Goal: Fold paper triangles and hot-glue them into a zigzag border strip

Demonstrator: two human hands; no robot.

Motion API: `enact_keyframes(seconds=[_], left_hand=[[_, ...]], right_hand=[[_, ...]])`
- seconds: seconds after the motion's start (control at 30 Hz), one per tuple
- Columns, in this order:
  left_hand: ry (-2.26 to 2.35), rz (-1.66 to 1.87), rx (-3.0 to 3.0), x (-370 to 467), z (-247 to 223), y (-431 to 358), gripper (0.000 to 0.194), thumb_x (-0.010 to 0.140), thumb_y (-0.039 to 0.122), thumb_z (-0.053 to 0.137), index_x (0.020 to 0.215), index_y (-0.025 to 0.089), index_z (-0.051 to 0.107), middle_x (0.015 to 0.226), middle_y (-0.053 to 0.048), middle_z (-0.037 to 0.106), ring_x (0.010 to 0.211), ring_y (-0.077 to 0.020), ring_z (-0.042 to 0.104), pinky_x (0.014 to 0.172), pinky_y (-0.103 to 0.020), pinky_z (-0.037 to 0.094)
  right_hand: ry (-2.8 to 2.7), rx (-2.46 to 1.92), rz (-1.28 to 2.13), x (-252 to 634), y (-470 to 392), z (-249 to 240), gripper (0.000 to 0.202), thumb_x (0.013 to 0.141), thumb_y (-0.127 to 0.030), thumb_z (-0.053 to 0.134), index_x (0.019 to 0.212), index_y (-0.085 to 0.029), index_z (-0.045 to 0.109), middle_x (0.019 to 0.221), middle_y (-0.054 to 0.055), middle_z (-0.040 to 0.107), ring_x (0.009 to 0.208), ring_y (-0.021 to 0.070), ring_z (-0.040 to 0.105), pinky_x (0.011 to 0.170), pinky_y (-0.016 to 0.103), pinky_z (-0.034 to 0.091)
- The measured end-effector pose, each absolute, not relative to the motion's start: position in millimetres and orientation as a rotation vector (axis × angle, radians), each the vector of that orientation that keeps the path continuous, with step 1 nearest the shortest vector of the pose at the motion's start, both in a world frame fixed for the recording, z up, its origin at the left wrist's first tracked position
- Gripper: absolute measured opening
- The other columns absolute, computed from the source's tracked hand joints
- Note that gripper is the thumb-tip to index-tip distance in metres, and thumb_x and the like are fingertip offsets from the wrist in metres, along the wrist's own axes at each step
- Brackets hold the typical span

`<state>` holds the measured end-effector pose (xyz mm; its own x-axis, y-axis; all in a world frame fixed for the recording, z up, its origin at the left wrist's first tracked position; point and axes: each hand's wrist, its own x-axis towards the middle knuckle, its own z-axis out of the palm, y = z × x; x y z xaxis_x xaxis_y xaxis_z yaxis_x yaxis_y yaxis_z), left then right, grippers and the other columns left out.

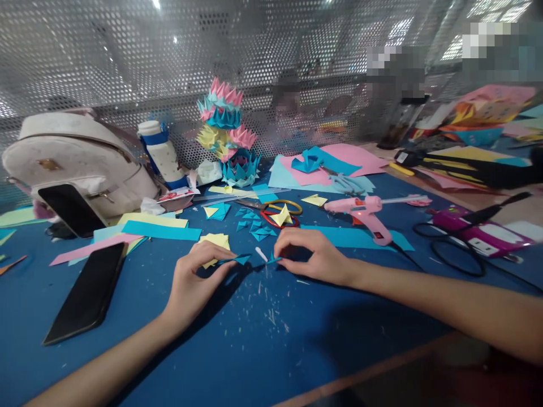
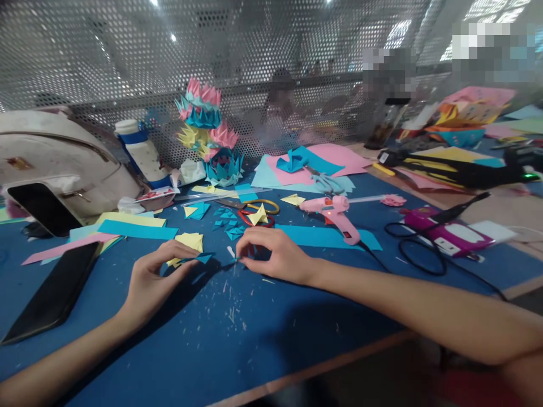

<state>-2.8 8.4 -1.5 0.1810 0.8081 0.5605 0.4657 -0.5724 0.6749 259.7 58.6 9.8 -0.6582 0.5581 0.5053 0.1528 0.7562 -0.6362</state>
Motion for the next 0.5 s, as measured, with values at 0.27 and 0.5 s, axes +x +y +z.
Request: enact_keyframes(seconds=[0.27, 0.5], left_hand=[[1.186, 1.343, 2.128, -4.2, -2.4, 7.1, 0.007, 0.087, 0.018, 0.071, 0.085, 0.024, 0.074, 0.084, 0.000, 0.076, 0.080, -0.0181, 0.069, 0.080, -0.035, 0.051], [1.134, 1.334, 2.170, -3.6, -1.6, 5.6, 0.008, 0.088, 0.016, 0.071, 0.086, 0.024, 0.073, 0.086, 0.001, 0.076, 0.082, -0.0168, 0.068, 0.082, -0.034, 0.049]], right_hand=[[-2.175, -0.393, 0.710, 260.9, 56.2, 7.9, 0.009, 0.087, -0.011, 0.062, 0.084, -0.019, 0.059, 0.099, 0.007, 0.065, 0.090, 0.0154, 0.062, 0.074, 0.029, 0.052], [-2.176, -0.452, 0.802, 261.6, 53.4, 7.5, 0.020, 0.088, -0.008, 0.062, 0.105, -0.018, 0.066, 0.091, 0.003, 0.067, 0.079, 0.0118, 0.062, 0.069, 0.024, 0.051]])
